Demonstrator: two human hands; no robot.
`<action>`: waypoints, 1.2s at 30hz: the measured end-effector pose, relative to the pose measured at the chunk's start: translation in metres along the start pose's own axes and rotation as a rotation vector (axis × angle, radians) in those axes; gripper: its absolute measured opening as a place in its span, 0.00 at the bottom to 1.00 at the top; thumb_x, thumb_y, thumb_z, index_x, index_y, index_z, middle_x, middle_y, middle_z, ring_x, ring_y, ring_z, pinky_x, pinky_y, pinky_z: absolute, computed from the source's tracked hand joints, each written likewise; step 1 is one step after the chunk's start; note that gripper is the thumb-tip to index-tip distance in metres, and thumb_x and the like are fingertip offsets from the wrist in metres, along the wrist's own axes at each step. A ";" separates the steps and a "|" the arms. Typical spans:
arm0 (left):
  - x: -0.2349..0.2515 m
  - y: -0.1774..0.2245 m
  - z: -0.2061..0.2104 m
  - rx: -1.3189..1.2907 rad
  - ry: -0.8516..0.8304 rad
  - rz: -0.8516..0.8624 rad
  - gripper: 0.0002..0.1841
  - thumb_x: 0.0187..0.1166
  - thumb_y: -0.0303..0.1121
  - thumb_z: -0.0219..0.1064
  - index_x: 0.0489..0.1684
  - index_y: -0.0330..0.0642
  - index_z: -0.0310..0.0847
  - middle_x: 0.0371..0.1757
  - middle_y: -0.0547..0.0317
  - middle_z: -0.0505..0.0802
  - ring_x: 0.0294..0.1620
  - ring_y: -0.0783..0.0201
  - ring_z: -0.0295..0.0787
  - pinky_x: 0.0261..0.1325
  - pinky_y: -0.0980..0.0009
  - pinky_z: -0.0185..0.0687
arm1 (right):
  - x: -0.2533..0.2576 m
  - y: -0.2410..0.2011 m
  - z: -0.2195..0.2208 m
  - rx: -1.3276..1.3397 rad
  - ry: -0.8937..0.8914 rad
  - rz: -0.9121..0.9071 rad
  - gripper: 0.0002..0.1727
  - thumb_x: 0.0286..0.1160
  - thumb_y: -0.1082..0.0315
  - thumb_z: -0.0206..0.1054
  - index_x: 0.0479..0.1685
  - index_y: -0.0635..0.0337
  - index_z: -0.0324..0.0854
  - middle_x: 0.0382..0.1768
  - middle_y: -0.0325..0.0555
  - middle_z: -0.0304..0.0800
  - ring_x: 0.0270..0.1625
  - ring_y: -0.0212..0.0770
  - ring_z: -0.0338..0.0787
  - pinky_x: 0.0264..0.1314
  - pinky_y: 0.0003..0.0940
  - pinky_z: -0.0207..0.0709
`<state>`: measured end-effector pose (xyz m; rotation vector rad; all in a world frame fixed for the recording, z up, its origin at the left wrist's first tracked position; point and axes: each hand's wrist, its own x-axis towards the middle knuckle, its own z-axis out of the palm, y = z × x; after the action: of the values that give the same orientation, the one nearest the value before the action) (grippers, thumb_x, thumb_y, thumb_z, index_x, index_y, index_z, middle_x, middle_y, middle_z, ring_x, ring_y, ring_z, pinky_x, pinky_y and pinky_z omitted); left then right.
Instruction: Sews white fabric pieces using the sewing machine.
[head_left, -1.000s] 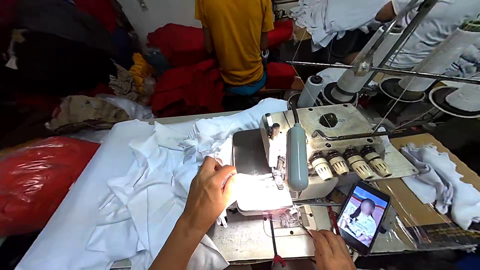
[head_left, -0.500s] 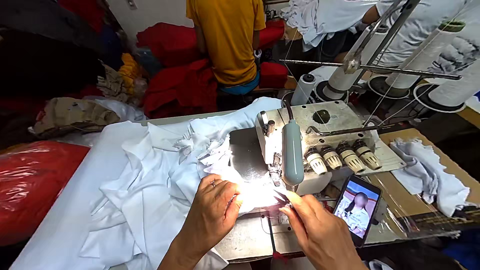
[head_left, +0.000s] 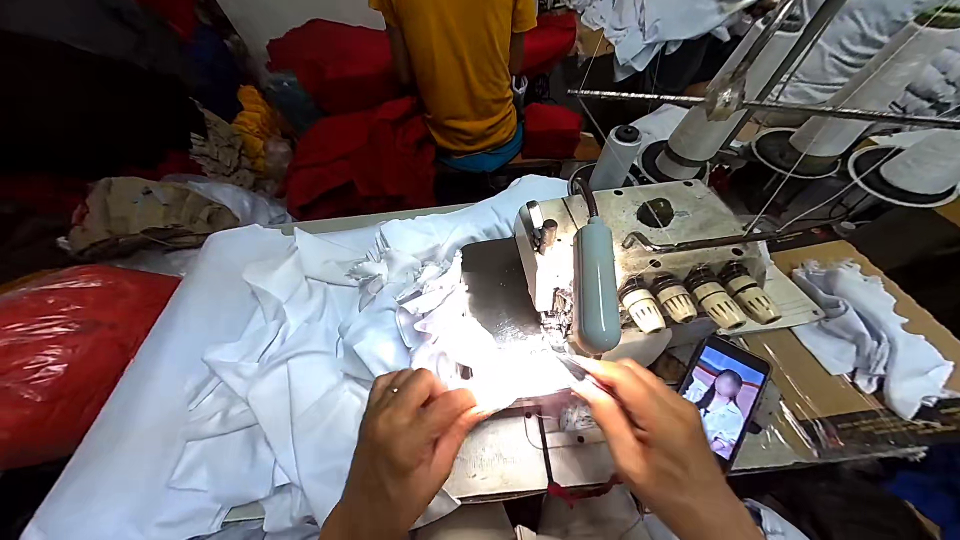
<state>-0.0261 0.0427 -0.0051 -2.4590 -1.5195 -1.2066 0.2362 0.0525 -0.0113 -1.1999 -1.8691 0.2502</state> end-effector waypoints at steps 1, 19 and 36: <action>-0.012 -0.002 -0.003 -0.042 -0.002 -0.055 0.14 0.84 0.50 0.65 0.34 0.56 0.89 0.30 0.69 0.87 0.38 0.73 0.83 0.53 0.69 0.76 | -0.013 0.005 -0.007 0.080 -0.008 0.046 0.14 0.83 0.59 0.63 0.52 0.58 0.87 0.35 0.38 0.87 0.32 0.23 0.82 0.34 0.17 0.78; -0.041 0.019 -0.025 -0.881 -0.291 -0.364 0.15 0.77 0.38 0.75 0.61 0.51 0.92 0.56 0.68 0.95 0.43 0.80 0.90 0.46 0.85 0.87 | -0.079 0.023 0.016 -0.304 -0.079 0.112 0.24 0.79 0.59 0.65 0.65 0.70 0.83 0.52 0.69 0.87 0.52 0.71 0.88 0.51 0.65 0.79; -0.065 0.010 -0.108 -0.589 -0.706 -0.007 0.15 0.90 0.40 0.55 0.48 0.53 0.92 0.34 0.68 0.93 0.38 0.77 0.83 0.48 0.77 0.72 | 0.000 -0.045 0.042 0.328 -0.394 -0.471 0.10 0.65 0.67 0.66 0.18 0.53 0.82 0.24 0.38 0.84 0.44 0.40 0.88 0.65 0.42 0.72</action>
<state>-0.0980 -0.0529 0.0354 -3.5569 -1.4054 -0.9191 0.1755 0.0407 -0.0109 -0.4893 -2.2770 0.5336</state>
